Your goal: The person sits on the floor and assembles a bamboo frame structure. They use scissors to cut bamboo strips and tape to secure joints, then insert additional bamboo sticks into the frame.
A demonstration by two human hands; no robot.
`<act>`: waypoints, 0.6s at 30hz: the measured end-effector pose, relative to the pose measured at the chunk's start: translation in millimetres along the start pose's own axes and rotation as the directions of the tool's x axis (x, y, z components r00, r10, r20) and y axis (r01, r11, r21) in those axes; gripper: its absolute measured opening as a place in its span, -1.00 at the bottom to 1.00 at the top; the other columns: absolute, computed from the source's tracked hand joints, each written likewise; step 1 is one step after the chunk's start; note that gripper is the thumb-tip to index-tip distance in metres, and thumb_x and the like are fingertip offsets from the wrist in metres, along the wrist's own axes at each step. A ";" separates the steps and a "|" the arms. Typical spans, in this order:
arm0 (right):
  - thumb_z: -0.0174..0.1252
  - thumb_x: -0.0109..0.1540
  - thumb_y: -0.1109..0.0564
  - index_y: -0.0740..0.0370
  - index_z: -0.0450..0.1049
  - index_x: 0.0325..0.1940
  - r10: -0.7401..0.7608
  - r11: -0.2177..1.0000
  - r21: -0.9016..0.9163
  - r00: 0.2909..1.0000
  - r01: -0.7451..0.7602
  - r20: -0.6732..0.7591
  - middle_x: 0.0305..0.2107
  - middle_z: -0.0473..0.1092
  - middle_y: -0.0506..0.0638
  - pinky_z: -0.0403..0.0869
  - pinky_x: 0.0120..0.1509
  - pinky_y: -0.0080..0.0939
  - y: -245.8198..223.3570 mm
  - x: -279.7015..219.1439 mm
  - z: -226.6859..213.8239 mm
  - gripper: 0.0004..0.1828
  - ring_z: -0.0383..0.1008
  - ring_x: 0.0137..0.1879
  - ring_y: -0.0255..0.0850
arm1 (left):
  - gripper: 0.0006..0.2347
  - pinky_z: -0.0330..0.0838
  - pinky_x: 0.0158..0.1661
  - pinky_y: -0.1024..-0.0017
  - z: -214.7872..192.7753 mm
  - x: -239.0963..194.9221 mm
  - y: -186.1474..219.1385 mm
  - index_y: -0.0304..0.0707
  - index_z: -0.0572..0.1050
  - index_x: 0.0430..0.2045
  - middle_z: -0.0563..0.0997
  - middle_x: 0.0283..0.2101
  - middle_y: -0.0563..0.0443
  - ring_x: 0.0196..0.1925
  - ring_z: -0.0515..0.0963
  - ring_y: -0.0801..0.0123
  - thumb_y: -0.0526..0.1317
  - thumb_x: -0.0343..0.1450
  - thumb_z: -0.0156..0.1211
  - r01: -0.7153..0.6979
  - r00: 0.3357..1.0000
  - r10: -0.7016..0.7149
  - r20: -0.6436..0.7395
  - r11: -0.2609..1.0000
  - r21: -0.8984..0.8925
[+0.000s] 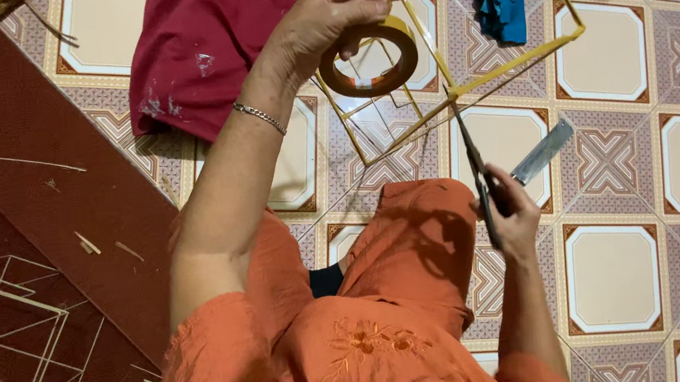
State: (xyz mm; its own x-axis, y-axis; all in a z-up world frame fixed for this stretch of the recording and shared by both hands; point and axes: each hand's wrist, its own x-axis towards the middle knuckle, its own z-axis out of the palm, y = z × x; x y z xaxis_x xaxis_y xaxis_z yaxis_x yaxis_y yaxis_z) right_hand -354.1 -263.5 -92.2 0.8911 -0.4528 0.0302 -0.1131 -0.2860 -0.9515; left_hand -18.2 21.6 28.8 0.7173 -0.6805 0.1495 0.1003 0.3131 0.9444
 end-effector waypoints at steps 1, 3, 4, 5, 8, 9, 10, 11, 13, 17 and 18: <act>0.36 0.18 0.26 0.30 0.44 0.33 0.018 1.000 -0.022 1.000 -0.018 -0.015 -0.27 0.49 -0.05 0.52 -0.16 -0.34 3.5 -11.6 -0.9 -0.39 0.51 -0.23 -0.33 | -0.93 0.43 -0.57 0.66 -0.1 2.0 -0.4 -0.28 0.58 -0.34 0.64 0.11 -0.15 -0.49 0.54 0.68 -0.29 0.43 0.33 0.002 1.000 -0.002 -0.005 1.000 -0.008; 0.35 0.15 0.28 0.29 0.43 0.31 0.057 0.996 -0.063 0.997 -0.059 -0.043 -0.24 0.52 -0.04 0.56 -0.17 -0.30 11.0 -34.7 0.1 -0.38 0.54 -0.23 -0.30 | -0.92 0.40 -0.58 0.66 -3.0 4.7 -2.0 -0.29 0.57 -0.33 0.65 0.11 -0.13 -0.49 0.54 0.67 -0.27 0.44 0.33 -0.009 1.000 0.011 0.023 0.997 -0.083; 0.32 0.17 0.27 0.28 0.42 0.32 0.037 0.999 -0.024 0.999 -0.037 -0.016 -0.26 0.52 -0.03 0.57 -0.16 -0.30 15.3 -46.5 2.6 -0.40 0.55 -0.23 -0.30 | -0.91 0.38 -0.58 0.66 -4.8 5.5 -3.5 -0.29 0.57 -0.33 0.65 0.10 -0.12 -0.49 0.54 0.67 -0.27 0.45 0.33 -0.010 0.999 0.015 0.037 0.993 -0.120; 0.29 0.20 0.25 0.26 0.40 0.33 0.017 1.000 0.016 1.000 -0.017 0.009 -0.29 0.53 -0.02 0.57 -0.14 -0.30 19.1 -57.2 6.0 -0.41 0.57 -0.24 -0.29 | -0.91 0.37 -0.57 0.65 -7.0 5.7 -4.6 -0.29 0.57 -0.30 0.64 0.06 -0.12 -0.50 0.51 0.65 -0.28 0.46 0.33 -0.020 0.998 0.027 0.055 0.991 -0.131; 0.24 0.25 0.21 0.23 0.41 0.34 0.088 0.995 0.037 0.993 -0.091 0.084 -0.31 0.53 0.02 0.57 -0.15 -0.32 22.4 -88.9 20.8 -0.45 0.59 -0.25 -0.28 | -0.91 0.35 -0.56 0.63 -10.2 1.8 -6.3 -0.30 0.57 -0.26 0.62 -0.05 -0.10 -0.52 0.48 0.62 -0.29 0.49 0.34 -0.015 0.997 0.027 0.077 0.990 -0.142; 0.23 0.25 0.21 0.22 0.42 0.34 0.132 0.990 0.027 0.985 -0.136 0.110 -0.31 0.53 0.03 0.56 -0.15 -0.33 20.4 -96.1 28.2 -0.46 0.59 -0.25 -0.28 | -0.91 0.34 -0.56 0.63 -10.4 0.4 -5.2 -0.30 0.57 -0.26 0.63 -0.08 -0.09 -0.51 0.50 0.63 -0.29 0.48 0.34 0.002 0.998 0.005 0.060 0.992 -0.127; 0.23 0.24 0.17 0.19 0.44 0.33 0.210 0.977 0.006 0.962 -0.214 0.176 -0.30 0.55 0.06 0.57 -0.19 -0.28 16.4 -102.1 33.8 -0.46 0.58 -0.28 -0.24 | -0.91 0.33 -0.57 0.64 -9.5 -1.8 -4.1 -0.30 0.57 -0.26 0.64 -0.11 -0.07 -0.50 0.51 0.63 -0.29 0.48 0.34 0.024 0.999 -0.019 0.045 0.993 -0.115; 0.24 0.22 0.14 0.17 0.46 0.32 0.285 0.957 -0.020 0.928 -0.289 0.241 -0.29 0.57 0.08 0.57 -0.22 -0.23 12.0 -103.9 38.6 -0.45 0.58 -0.31 -0.21 | -0.92 0.31 -0.56 0.64 -10.3 -5.2 -1.3 -0.30 0.57 -0.28 0.66 -0.08 -0.03 -0.50 0.48 0.65 -0.28 0.48 0.34 0.038 0.997 -0.035 0.066 0.998 -0.056; 0.29 0.19 0.08 0.15 0.48 0.29 0.291 0.957 -0.109 0.898 -0.271 0.331 -0.21 0.59 0.10 0.57 -0.14 -0.16 6.6 -95.6 55.9 -0.45 0.59 -0.22 -0.16 | -0.91 0.27 -0.54 0.65 -11.1 -12.4 4.9 -0.29 0.56 -0.32 0.71 -0.04 0.06 -0.50 0.41 0.69 -0.27 0.48 0.32 0.060 0.992 -0.066 0.107 0.996 0.065; 0.32 0.17 -0.18 0.03 0.52 0.22 0.183 0.917 -0.397 0.907 -0.020 0.378 -0.06 0.61 0.06 0.56 0.08 -0.11 8.6 -70.9 109.6 -0.43 0.64 0.01 -0.11 | -0.88 0.55 -0.15 0.37 10.6 -28.4 -5.6 -0.29 0.62 -0.37 0.67 -0.18 -0.04 -0.18 0.65 0.40 -0.28 0.32 0.45 -0.031 0.949 -0.204 0.241 0.701 0.712; 0.29 0.18 -0.24 0.01 0.52 0.20 0.208 0.879 -0.477 0.903 -0.003 0.377 -0.05 0.61 0.08 0.55 0.09 -0.11 12.9 -62.9 128.6 -0.43 0.63 0.02 -0.08 | -0.88 0.52 -0.07 0.31 24.4 -30.7 -15.4 -0.23 0.64 -0.36 0.70 -0.17 -0.04 -0.15 0.65 0.34 -0.25 0.32 0.43 0.018 0.923 -0.322 0.212 0.586 0.810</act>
State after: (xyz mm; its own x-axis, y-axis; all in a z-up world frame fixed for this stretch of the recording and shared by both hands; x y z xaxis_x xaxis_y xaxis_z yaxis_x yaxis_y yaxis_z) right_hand -355.1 -130.1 -145.8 0.9464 -0.1499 -0.2859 -0.3119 -0.6531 -0.6900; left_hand -58.6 21.5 16.8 0.4839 -0.8689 -0.1040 -0.4868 -0.3660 0.7931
